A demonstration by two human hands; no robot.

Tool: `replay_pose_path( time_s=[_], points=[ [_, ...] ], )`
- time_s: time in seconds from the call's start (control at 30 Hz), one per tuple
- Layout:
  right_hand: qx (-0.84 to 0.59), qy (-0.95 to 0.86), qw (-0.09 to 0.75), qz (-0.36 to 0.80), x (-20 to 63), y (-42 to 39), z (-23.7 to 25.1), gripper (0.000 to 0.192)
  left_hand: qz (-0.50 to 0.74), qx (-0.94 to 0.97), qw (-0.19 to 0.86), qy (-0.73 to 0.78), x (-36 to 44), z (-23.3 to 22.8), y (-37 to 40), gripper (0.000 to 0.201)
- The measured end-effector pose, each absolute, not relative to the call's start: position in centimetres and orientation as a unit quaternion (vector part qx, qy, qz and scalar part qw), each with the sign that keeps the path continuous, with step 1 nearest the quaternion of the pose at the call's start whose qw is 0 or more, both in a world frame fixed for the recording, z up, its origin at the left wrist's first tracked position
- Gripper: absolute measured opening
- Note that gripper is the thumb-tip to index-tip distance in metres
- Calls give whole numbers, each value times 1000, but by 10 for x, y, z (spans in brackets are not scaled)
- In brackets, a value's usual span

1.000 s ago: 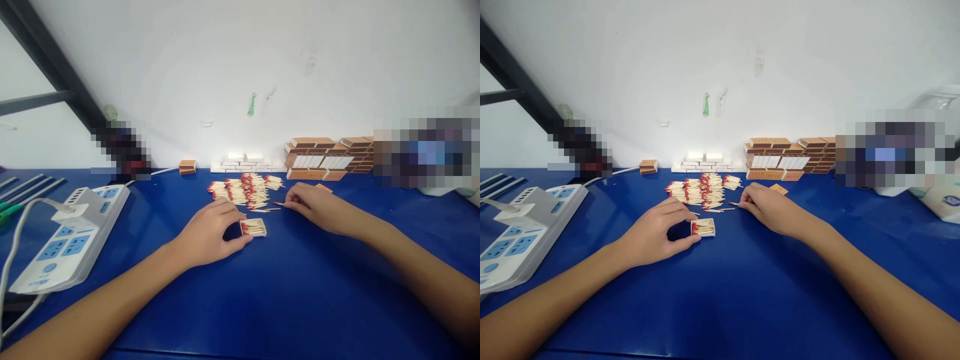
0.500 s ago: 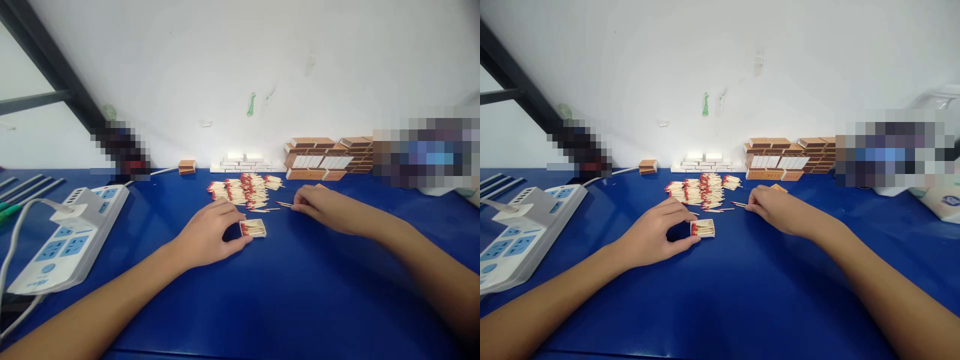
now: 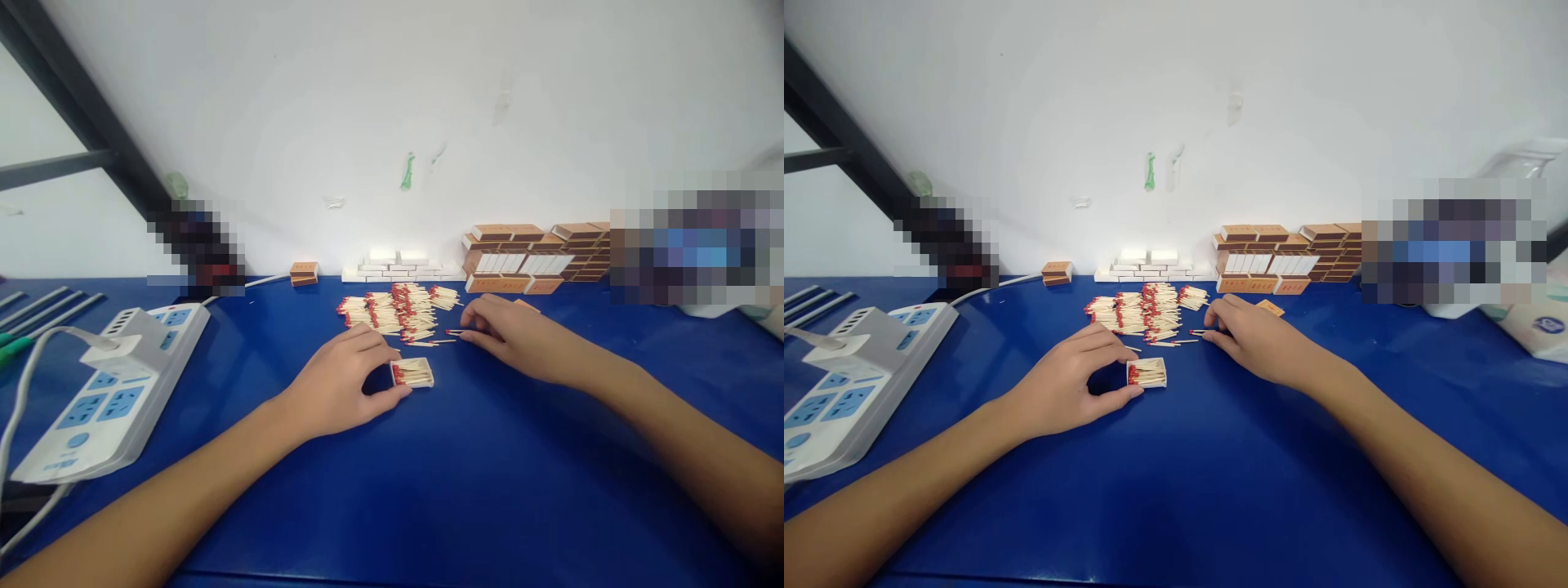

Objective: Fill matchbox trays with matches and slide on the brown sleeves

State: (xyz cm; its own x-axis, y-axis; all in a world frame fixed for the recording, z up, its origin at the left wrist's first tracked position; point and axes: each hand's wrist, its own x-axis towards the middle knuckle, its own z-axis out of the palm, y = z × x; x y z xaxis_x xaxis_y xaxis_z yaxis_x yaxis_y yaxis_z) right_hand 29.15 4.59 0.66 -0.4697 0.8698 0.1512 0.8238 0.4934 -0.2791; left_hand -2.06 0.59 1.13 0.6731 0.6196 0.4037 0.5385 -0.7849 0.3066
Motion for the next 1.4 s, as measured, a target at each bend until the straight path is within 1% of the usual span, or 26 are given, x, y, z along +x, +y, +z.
replay_pose_path(
  time_s=[0.23, 0.33, 0.5, 0.6, 0.77, 0.93, 1.07, 1.17, 1.3, 1.4],
  points=[
    [-480, -858, 152, 101, 291, 50, 0, 27, 251, 911, 85, 315, -21, 12, 6, 27],
    [-485, -855, 153, 102, 290, 47, 4, 28, 251, 910, 83, 321, -22, 11, 7, 28],
    [-477, -853, 185, 104, 271, 23, 24, 22, 252, 909, 74, 324, -21, 11, 5, 29],
    [-458, -862, 187, 111, 249, 3, 29, 18, 256, 909, 70, 321, -19, 11, 3, 28],
    [-414, -892, 173, 44, 222, -13, 23, 9, 257, 913, 68, 310, -17, 12, 1, 25],
    [-382, -906, 185, -9, 223, -13, 23, 9, 265, 913, 71, 302, -17, 13, 1, 22],
    [-377, -909, 179, 22, 233, -9, 24, 7, 260, 913, 72, 307, -18, 14, 1, 26],
    [-381, -906, 180, 42, 233, -7, 21, 9, 252, 914, 79, 308, -18, 13, 1, 24],
    [-386, -898, 201, 71, 228, -8, 16, 10, 244, 915, 89, 310, -18, 14, 1, 22],
    [-388, -888, 234, 78, 230, -5, 16, 11, 240, 915, 94, 311, -18, 15, 1, 23]
  ],
)
